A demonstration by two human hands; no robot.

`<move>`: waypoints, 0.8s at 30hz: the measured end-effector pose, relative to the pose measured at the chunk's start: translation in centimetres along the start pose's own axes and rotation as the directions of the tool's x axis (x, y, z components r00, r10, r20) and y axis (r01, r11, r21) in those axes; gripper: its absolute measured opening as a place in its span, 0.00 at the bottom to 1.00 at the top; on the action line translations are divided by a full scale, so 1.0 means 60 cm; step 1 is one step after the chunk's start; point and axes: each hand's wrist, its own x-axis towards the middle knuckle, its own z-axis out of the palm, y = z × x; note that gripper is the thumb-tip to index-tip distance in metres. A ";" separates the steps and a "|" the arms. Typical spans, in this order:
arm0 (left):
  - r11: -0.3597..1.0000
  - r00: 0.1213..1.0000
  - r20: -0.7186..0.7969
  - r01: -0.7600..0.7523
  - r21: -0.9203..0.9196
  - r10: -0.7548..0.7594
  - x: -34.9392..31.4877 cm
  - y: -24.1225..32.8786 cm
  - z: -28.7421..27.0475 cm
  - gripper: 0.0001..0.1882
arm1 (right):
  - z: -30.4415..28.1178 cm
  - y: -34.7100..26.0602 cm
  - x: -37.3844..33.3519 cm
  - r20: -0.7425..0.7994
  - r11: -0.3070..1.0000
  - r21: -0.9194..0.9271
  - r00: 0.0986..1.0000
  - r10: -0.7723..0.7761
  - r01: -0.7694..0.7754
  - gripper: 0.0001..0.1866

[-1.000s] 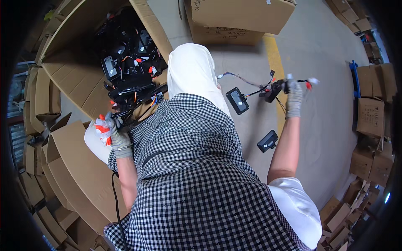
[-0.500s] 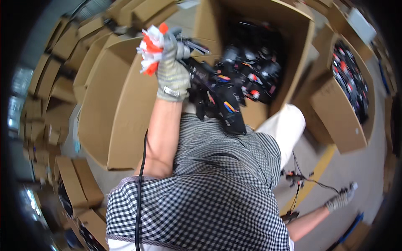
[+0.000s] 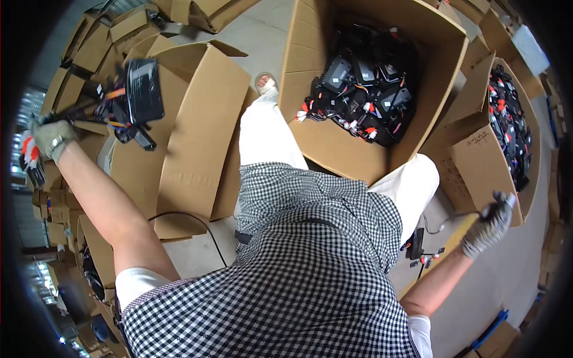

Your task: The person inspects and sorts electronic components with wiring harnesses from a large cardboard box by hand.

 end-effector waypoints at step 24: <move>0.417 0.511 -0.035 -0.737 -0.533 0.859 -0.827 0.517 -0.141 0.29 | 0.269 0.200 -0.118 0.683 0.865 -0.333 0.537 0.495 -0.374 0.17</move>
